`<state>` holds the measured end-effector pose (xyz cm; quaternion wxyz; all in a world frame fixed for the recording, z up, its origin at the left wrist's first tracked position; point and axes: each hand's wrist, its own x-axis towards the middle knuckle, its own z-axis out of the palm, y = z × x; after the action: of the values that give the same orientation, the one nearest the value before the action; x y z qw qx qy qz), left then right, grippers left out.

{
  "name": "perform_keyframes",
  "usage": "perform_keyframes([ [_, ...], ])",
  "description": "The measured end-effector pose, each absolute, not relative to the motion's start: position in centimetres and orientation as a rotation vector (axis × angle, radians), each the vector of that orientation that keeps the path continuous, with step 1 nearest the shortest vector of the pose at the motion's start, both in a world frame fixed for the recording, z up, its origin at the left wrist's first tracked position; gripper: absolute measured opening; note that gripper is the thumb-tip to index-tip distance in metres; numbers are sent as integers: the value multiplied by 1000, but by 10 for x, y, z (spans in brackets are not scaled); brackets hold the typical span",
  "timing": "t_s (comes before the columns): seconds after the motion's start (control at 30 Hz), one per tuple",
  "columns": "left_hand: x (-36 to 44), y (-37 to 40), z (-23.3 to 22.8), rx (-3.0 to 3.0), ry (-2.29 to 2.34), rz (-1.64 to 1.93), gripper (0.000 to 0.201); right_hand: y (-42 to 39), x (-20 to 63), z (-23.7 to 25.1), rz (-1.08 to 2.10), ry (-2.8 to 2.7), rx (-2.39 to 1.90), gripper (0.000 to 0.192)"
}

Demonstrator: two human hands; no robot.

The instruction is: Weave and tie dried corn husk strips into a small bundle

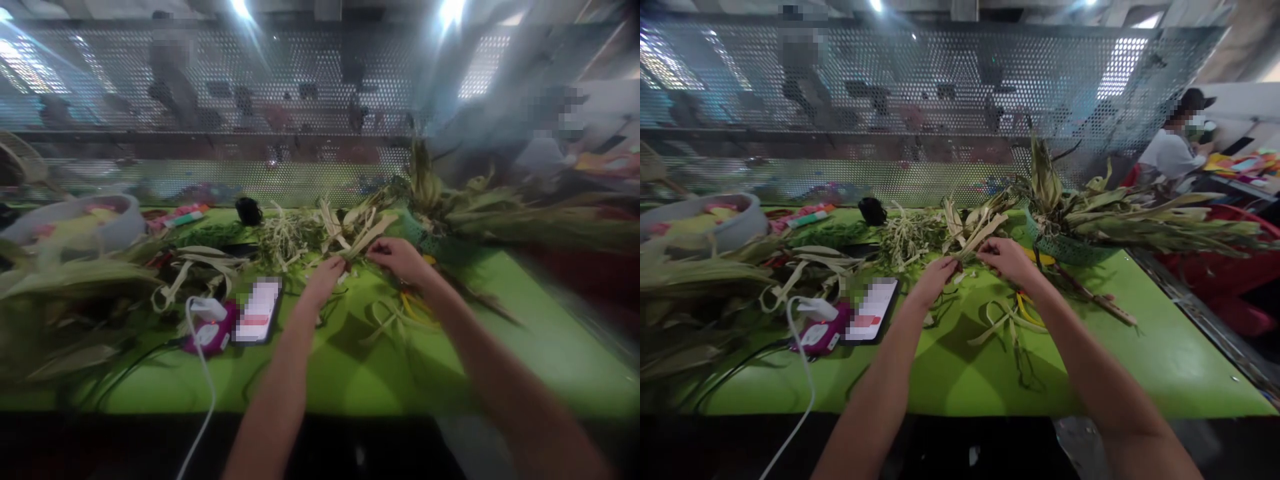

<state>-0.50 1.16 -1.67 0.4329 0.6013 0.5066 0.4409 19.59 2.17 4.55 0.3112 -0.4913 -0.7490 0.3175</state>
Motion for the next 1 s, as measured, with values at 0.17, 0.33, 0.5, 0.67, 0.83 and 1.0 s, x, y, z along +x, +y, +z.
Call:
perform_keyframes([
  [0.17,-8,3,-1,1866,1636,1059,24,11,216,64,617,-2284,-1270,16],
  [0.33,-10,-7,5,1977,1620,1131,21,11,222,78,769,-2223,-1150,18],
  [0.5,-16,-10,12,2064,1467,967,21,33,223,88,661,-2136,-1127,26],
  [0.67,-27,-15,21,1982,1109,869,19,54,222,101,429,-2196,-1131,27],
  [0.83,-36,-12,21,1773,951,856,26,67,226,111,516,-2055,-1102,36],
  [1.0,-30,0,3,1511,1027,921,24,50,233,126,434,-2031,-1126,30],
])
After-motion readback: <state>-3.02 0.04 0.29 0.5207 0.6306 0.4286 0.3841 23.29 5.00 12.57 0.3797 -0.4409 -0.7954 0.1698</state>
